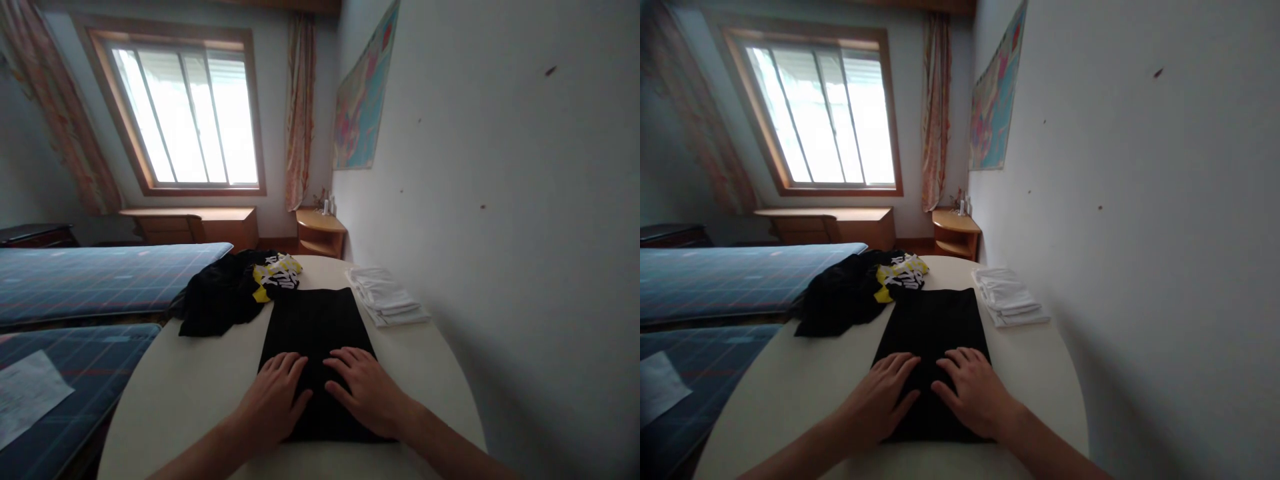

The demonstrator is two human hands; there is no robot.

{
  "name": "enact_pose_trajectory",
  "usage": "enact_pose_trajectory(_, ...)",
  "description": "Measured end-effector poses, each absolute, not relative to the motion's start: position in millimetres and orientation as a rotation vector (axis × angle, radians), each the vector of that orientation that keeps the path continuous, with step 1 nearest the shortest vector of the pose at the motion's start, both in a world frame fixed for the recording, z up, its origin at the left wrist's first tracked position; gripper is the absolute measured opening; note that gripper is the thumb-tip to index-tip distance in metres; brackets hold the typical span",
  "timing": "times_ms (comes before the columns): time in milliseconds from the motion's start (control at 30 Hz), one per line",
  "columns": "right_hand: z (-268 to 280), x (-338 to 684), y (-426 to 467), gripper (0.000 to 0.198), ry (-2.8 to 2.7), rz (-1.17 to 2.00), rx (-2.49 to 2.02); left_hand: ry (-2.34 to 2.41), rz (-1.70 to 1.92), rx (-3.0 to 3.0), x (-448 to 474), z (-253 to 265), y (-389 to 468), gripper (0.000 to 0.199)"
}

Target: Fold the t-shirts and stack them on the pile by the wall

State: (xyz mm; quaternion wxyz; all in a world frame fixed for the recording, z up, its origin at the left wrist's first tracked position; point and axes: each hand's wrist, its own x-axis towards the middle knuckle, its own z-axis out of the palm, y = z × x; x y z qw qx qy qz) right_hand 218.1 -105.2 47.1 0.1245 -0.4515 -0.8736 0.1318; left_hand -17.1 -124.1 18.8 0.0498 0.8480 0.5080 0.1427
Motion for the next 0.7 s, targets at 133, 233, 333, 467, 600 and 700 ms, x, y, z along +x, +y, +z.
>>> enact_pose_trajectory(133,48,185,-94,0.054,-2.454,0.309,-1.314,1.595,0.539,2.605,-1,22,-91,0.049)
enact_pose_trajectory(233,34,176,-93,0.066,-2.527,0.37,-1.262,1.672,0.482,2.574,-2,4,-74,0.053)
enact_pose_trajectory(333,21,187,-96,0.073,-2.577,0.417,-1.254,1.758,0.51,2.552,-13,-13,-68,0.052)
enact_pose_trajectory(467,19,214,-102,0.078,-2.548,0.416,-1.314,1.884,0.52,2.506,-24,-17,-69,0.056)
enact_pose_trajectory(600,24,221,-112,0.079,-2.526,0.42,-1.414,1.964,0.559,2.508,-20,-10,-78,0.055)
enact_pose_trajectory(700,26,209,-122,0.074,-2.493,0.447,-1.46,1.781,0.642,2.597,-9,-10,-92,0.058)
